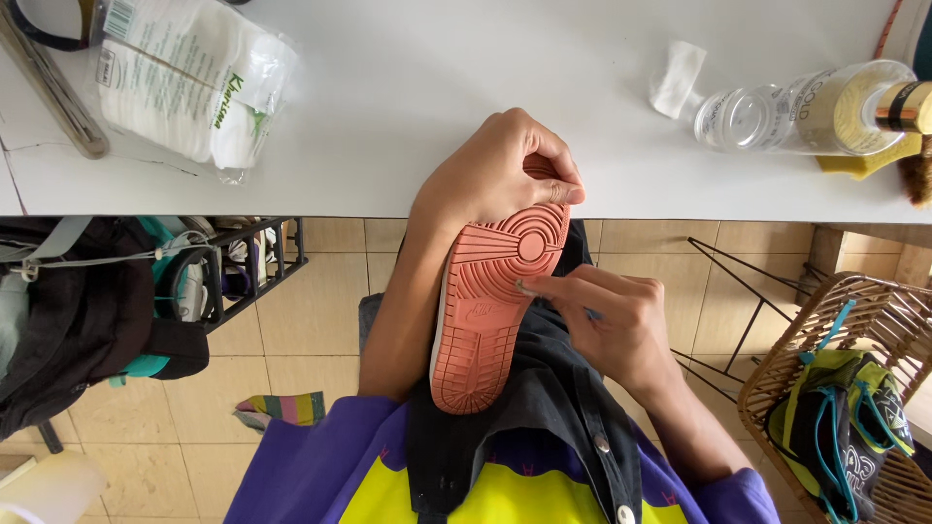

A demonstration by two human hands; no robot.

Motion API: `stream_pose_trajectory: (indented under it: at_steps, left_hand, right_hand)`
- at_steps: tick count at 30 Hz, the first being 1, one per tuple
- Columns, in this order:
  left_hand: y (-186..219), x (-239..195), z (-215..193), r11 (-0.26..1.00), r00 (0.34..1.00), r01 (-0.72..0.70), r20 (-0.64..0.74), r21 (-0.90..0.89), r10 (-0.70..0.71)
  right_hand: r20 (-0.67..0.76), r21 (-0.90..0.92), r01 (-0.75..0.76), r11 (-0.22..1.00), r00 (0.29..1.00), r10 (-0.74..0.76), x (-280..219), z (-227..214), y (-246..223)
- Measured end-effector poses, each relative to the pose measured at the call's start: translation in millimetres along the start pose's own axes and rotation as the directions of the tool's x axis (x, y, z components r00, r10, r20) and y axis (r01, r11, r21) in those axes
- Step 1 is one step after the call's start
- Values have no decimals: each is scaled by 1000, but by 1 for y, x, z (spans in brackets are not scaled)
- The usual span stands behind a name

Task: The person cleans the sole of a teal and pink sneaker using a small metal tool to scrape the tread. They repeatedly dip the tool into a glass of water and continue cleaning the shoe's bottom surface.

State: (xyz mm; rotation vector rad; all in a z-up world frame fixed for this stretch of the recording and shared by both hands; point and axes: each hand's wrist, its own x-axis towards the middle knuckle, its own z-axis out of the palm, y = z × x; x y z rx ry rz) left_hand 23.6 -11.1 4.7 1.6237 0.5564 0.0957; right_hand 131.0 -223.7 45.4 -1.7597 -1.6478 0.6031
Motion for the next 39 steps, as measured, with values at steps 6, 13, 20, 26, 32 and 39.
stream_pose_trajectory:
  at_steps: [6, 13, 20, 26, 32, 39]
  left_hand:
    - [-4, 4, 0, 1000, 1000, -6, -3, -13, 6]
    - [-2, 3, 0, 1000, 1000, 3, 13, 22, -3]
    - [-7, 5, 2, 998, 999, -52, 16, 45, 52]
    - [-5, 3, 0, 998, 1000, -4, 8, 55, 4]
    - [2, -1, 7, 998, 999, 29, -27, 48, -28]
    - [8, -19, -2, 997, 995, 27, -96, 76, -19]
  right_hand:
    - [-21, -49, 33, 998, 999, -34, 1, 11, 2]
    - [-50, -95, 57, 994, 997, -61, 3, 14, -3]
    - [-59, -137, 131, 982, 988, -140, 12, 16, 3]
    - [-112, -107, 130, 986, 983, -142, 15, 24, 2]
    - [-57, -61, 148, 987, 987, -151, 16, 3, -6]
    - [-98, -91, 167, 982, 980, -175, 30, 21, -11]
